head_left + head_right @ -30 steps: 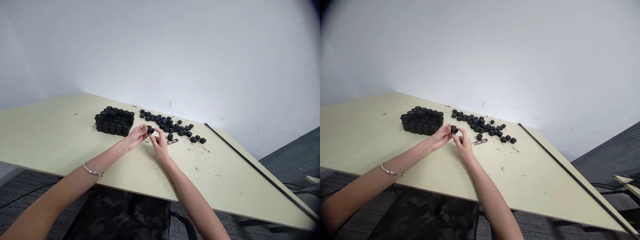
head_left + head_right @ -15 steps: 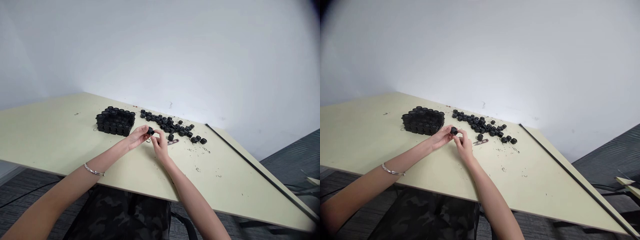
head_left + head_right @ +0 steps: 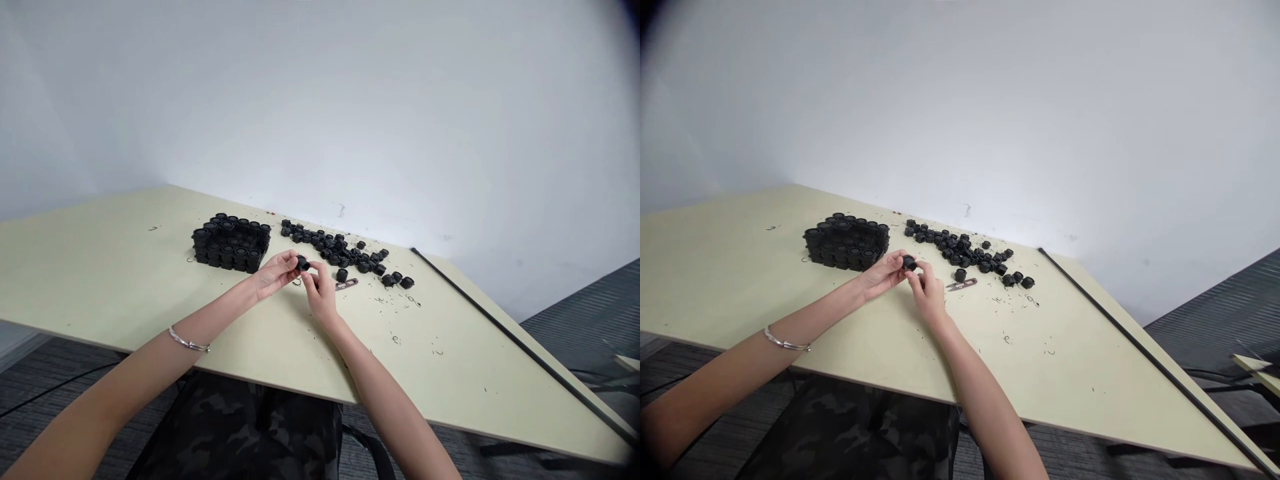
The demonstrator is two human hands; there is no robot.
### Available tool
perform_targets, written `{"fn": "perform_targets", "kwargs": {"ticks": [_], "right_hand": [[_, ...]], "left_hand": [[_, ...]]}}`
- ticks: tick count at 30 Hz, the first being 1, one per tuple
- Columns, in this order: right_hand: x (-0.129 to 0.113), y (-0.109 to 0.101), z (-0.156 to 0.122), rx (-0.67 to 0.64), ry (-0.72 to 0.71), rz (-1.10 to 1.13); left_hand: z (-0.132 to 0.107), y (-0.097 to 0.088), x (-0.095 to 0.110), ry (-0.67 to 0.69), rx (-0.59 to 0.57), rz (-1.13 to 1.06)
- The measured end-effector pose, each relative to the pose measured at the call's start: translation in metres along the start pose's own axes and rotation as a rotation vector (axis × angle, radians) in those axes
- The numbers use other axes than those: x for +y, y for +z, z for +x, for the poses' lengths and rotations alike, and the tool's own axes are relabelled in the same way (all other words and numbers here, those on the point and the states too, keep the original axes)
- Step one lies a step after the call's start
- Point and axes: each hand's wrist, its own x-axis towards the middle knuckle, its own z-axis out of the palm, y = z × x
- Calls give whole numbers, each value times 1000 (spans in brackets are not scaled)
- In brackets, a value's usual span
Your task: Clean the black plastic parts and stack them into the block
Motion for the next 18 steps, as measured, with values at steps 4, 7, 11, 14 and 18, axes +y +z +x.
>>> {"fn": "perform_targets", "kwargs": {"ticks": [4,7,11,14,18], "right_hand": [[0,0,0,5,-12,-7],[-1,0,1,9,-23,-19],[-2,0,1,15,-31,-43],[-2,0,1,16,-31,-52],[-2,-1,2,14,-39,-59]], "left_hand": [[0,-1,0,-4,1,3],[0,0,0,-4,-1,11],[-1,1,1,-5,-3,16],[-1,2,1,-7,2,9],[-2,2,2,-13,12,-6]]}}
